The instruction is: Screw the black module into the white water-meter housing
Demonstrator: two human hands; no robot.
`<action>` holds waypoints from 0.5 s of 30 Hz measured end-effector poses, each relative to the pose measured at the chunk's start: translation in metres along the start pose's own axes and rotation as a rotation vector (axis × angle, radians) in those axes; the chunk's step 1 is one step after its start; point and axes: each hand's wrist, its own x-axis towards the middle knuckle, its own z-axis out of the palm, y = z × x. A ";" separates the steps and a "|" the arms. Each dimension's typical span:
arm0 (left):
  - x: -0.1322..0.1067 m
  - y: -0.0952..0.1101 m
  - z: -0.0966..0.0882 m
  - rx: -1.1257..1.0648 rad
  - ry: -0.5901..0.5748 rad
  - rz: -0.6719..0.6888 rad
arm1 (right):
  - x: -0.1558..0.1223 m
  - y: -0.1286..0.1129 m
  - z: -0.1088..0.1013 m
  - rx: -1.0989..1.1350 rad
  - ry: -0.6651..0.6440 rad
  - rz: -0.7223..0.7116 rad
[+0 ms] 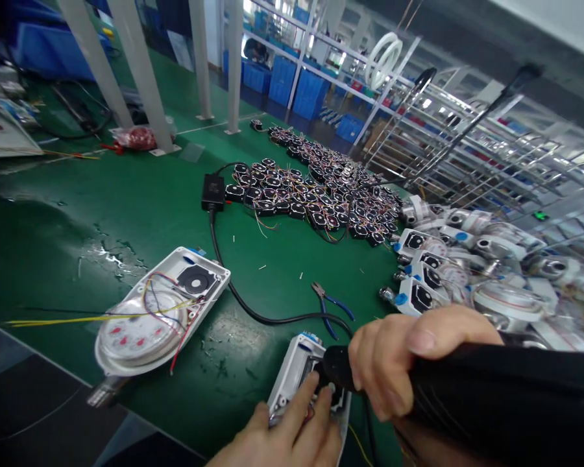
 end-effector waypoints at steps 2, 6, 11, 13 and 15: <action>0.003 -0.004 -0.006 -0.039 0.011 0.004 | 0.002 0.000 0.000 -0.010 -0.070 -0.049; 0.006 -0.015 -0.017 -0.096 0.000 0.063 | 0.000 -0.003 0.000 -0.083 0.188 -0.049; 0.004 -0.020 -0.021 -0.096 0.003 0.075 | -0.001 -0.019 0.001 -0.121 0.357 -0.155; 0.003 -0.015 -0.018 -0.099 0.043 0.058 | 0.000 -0.025 0.004 -0.108 0.413 -0.126; 0.002 -0.010 -0.014 -0.111 0.118 0.036 | -0.002 -0.029 0.010 -0.078 0.405 -0.069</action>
